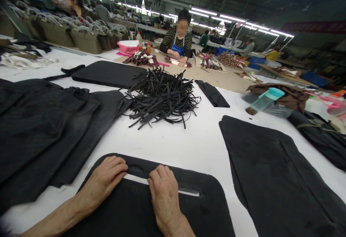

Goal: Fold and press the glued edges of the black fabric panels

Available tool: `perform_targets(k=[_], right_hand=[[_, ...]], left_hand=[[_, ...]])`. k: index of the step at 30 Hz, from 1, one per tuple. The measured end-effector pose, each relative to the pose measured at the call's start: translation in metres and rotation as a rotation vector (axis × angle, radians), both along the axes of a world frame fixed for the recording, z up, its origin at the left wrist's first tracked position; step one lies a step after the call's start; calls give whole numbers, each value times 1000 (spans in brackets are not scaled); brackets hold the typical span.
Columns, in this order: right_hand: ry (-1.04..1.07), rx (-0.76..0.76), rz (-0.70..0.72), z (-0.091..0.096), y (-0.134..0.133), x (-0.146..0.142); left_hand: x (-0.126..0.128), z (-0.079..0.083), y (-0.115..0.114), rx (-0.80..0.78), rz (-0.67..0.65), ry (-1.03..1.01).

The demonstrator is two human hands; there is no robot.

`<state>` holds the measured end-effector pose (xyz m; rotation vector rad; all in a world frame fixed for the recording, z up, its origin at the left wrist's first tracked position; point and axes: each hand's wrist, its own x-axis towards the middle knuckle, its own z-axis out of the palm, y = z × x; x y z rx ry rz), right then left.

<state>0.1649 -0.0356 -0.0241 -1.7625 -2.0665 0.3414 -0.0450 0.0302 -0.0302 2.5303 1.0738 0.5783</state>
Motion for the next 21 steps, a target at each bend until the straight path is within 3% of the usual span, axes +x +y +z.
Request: perform_targets(k=[21], right_hand=[[-110, -71, -106, 5, 2, -7]], left_hand=[[8, 9, -2, -41, 91, 59]])
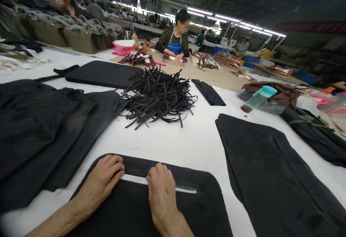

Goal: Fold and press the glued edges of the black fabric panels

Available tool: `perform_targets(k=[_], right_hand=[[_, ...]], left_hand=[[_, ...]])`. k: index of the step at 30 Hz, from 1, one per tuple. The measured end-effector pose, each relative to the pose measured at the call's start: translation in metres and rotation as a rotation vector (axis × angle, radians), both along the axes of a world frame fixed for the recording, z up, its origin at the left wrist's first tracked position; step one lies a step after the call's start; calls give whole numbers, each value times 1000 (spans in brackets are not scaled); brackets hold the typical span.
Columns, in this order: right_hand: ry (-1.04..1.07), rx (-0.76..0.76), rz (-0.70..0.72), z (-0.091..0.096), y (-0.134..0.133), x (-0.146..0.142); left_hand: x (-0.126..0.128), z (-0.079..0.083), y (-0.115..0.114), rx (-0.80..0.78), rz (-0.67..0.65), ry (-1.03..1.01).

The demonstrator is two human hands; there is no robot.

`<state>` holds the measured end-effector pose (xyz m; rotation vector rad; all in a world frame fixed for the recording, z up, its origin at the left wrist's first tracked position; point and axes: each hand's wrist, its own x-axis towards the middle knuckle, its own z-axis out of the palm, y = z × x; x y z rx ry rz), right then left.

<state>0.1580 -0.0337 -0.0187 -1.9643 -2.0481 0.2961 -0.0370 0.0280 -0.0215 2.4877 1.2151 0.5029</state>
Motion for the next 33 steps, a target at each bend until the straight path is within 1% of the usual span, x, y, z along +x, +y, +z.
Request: perform_targets(k=[8, 17, 22, 24, 29, 31, 33], right_hand=[[-173, -35, -63, 4, 6, -7], [-217, -78, -94, 8, 12, -8], [-211, -106, -87, 11, 14, -7], [-214, -113, -86, 13, 15, -7], [-208, -143, -115, 18, 17, -8], [-192, -149, -138, 18, 19, -8], [-182, -147, -157, 18, 20, -9]], left_hand=[[11, 6, -4, -1, 100, 122], [16, 9, -6, 46, 130, 179], [20, 11, -8, 115, 163, 218], [23, 9, -10, 157, 102, 238], [27, 3, -16, 269, -181, 311], [27, 0, -20, 315, -235, 338], [26, -2, -24, 401, -246, 377]])
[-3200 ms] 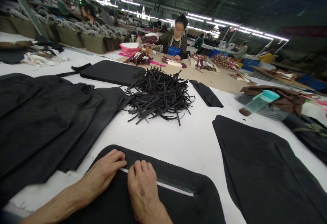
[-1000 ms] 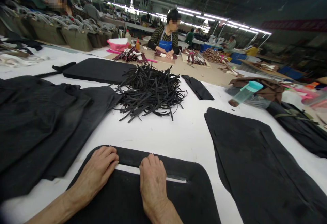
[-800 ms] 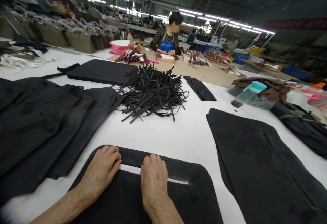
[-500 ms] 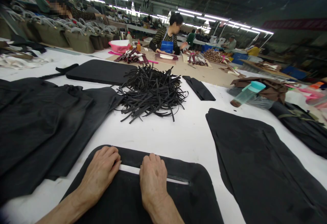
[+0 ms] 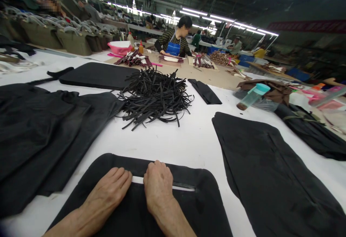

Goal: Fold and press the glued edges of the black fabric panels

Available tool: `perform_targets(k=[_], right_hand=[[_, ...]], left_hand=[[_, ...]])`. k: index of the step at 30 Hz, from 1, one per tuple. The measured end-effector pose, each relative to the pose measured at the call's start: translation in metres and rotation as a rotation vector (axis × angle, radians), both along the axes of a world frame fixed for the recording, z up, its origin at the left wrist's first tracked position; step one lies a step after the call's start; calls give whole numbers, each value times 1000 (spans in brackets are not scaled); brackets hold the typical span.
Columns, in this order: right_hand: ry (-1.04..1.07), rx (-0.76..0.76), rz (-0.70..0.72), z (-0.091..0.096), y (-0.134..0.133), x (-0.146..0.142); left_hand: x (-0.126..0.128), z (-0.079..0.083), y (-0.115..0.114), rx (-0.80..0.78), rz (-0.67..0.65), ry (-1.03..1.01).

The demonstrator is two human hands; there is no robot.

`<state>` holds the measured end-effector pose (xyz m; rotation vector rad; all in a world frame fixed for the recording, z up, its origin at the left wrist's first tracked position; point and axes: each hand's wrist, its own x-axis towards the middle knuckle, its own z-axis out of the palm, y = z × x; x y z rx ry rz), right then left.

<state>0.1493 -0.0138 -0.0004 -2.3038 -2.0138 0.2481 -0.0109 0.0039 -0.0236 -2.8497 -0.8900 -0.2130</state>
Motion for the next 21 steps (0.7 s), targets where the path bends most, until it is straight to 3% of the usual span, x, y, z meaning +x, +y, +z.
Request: perform_targets(k=[4, 10, 16, 21], right_hand=[[13, 9, 4, -2, 2, 1], [36, -3, 7, 1, 0, 4], [81, -27, -3, 6, -2, 4], [111, -57, -9, 5, -3, 4]], left_hand=[[4, -3, -10, 161, 20, 98], [9, -3, -14, 142, 53, 171], [-24, -5, 5, 100, -24, 92], [-51, -9, 14, 135, 43, 39]])
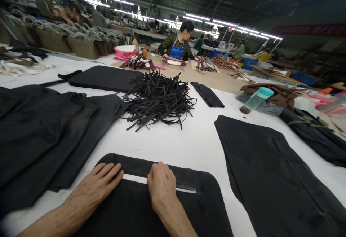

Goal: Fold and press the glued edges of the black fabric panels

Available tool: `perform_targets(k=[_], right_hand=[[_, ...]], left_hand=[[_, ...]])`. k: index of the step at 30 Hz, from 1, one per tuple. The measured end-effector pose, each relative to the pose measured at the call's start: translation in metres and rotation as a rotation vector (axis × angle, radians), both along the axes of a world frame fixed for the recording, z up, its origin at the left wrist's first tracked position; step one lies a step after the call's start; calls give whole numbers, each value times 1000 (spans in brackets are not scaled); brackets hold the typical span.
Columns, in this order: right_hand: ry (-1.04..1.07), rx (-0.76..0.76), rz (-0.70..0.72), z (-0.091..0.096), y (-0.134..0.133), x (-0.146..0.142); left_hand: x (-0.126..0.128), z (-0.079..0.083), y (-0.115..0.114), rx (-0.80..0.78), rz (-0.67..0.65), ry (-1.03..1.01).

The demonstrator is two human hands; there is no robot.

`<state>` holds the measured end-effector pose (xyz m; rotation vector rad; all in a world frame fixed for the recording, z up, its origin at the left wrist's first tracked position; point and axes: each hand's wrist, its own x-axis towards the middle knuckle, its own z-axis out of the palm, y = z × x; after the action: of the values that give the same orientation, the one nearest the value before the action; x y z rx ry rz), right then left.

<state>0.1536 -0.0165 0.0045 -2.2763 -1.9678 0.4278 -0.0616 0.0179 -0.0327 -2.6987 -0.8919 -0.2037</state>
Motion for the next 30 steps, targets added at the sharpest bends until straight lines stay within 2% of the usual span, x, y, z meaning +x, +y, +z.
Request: perform_targets(k=[4, 7, 10, 13, 19, 25, 30], right_hand=[[13, -18, 4, 1, 0, -2], [20, -26, 12, 0, 0, -5], [37, -8, 32, -3, -2, -5], [74, 15, 63, -6, -4, -1], [280, 175, 196, -15, -18, 30], [146, 207, 232, -21, -38, 68], [87, 200, 166, -21, -44, 77]], left_hand=[[-1, 6, -5, -94, 136, -16], [15, 16, -15, -146, 233, -31], [40, 20, -25, -191, 133, -77], [61, 13, -31, -276, 40, -61], [67, 0, -27, -307, 68, 4], [63, -8, -30, -169, 57, -87], [68, -16, -34, -41, 49, -204]])
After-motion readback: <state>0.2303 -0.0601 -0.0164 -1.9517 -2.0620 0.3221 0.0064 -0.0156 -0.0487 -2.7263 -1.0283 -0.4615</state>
